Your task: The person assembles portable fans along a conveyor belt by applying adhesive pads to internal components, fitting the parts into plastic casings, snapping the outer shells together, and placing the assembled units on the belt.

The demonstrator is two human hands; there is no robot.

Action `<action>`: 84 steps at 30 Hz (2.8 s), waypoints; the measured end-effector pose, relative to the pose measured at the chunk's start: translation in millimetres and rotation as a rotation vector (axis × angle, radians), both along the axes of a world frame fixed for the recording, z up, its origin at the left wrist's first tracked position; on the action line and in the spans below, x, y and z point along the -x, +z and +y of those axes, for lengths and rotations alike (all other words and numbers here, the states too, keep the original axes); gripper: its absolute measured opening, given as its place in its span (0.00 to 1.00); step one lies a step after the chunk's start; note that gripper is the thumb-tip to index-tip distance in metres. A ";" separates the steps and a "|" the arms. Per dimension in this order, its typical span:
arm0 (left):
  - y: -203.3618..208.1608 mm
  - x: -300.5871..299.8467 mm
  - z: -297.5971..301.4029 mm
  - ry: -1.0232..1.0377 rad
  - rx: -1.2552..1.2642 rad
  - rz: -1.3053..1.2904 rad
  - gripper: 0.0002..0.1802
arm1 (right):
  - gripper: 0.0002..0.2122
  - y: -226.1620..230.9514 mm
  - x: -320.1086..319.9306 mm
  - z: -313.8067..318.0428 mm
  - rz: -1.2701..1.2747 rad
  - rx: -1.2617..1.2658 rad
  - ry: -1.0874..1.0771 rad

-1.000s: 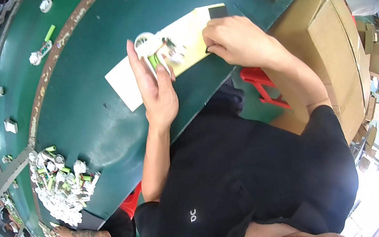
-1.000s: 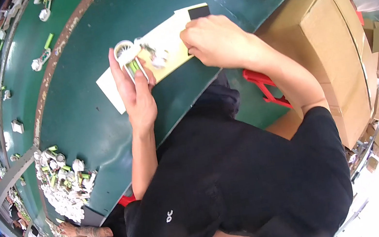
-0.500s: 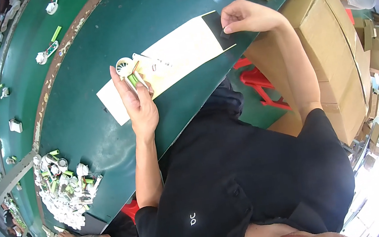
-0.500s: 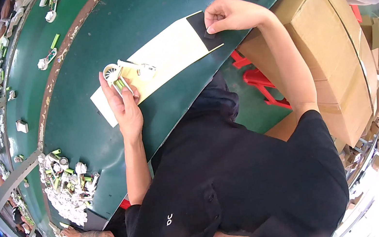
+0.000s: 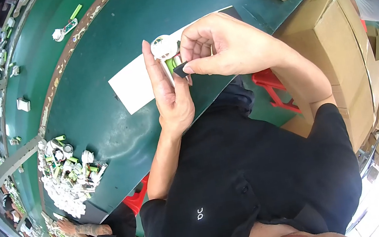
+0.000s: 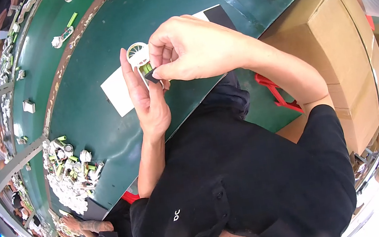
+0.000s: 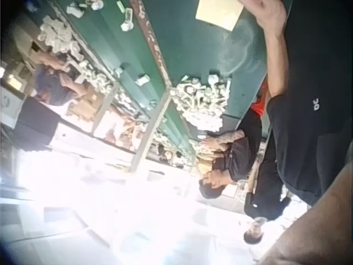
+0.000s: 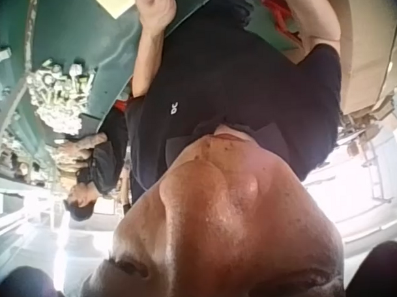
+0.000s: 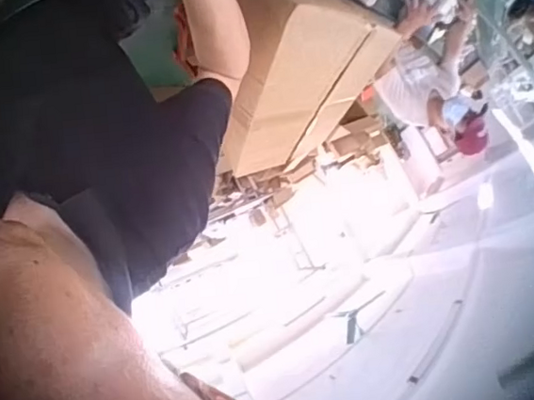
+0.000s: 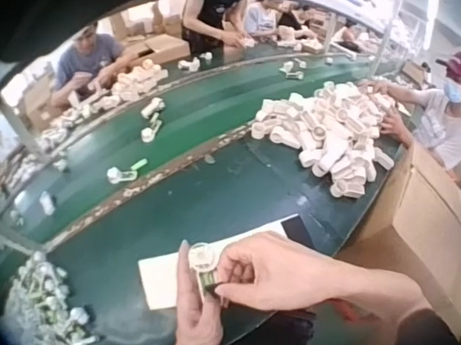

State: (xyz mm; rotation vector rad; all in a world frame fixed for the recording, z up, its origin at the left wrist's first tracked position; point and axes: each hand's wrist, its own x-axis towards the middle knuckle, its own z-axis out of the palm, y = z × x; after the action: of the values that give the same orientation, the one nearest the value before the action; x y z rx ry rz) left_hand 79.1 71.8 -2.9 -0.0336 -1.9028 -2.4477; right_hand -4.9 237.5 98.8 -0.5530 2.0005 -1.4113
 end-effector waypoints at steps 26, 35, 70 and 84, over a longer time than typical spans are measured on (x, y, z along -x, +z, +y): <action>7.6 5.5 -5.6 -0.150 0.171 0.115 0.47 | 0.04 -14.4 -1.6 -16.5 0.245 -0.098 -0.056; 2.2 9.9 -8.3 -0.135 0.425 0.171 0.44 | 0.03 -30.7 -5.8 -21.9 0.211 -0.064 -0.141; 4.7 14.8 -5.9 -0.067 -0.087 -0.021 0.41 | 0.42 -8.5 -31.5 19.1 0.833 -0.253 -0.727; 25.9 8.4 -1.3 -0.027 -0.062 0.162 0.32 | 0.26 -78.5 -20.8 9.6 -0.494 0.335 -0.309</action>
State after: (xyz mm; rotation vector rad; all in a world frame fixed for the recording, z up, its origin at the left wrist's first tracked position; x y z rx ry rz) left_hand 70.7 70.5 23.0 -0.2486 -1.7705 -2.4367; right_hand 15.9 247.1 20.3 -0.0113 1.5044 -1.8729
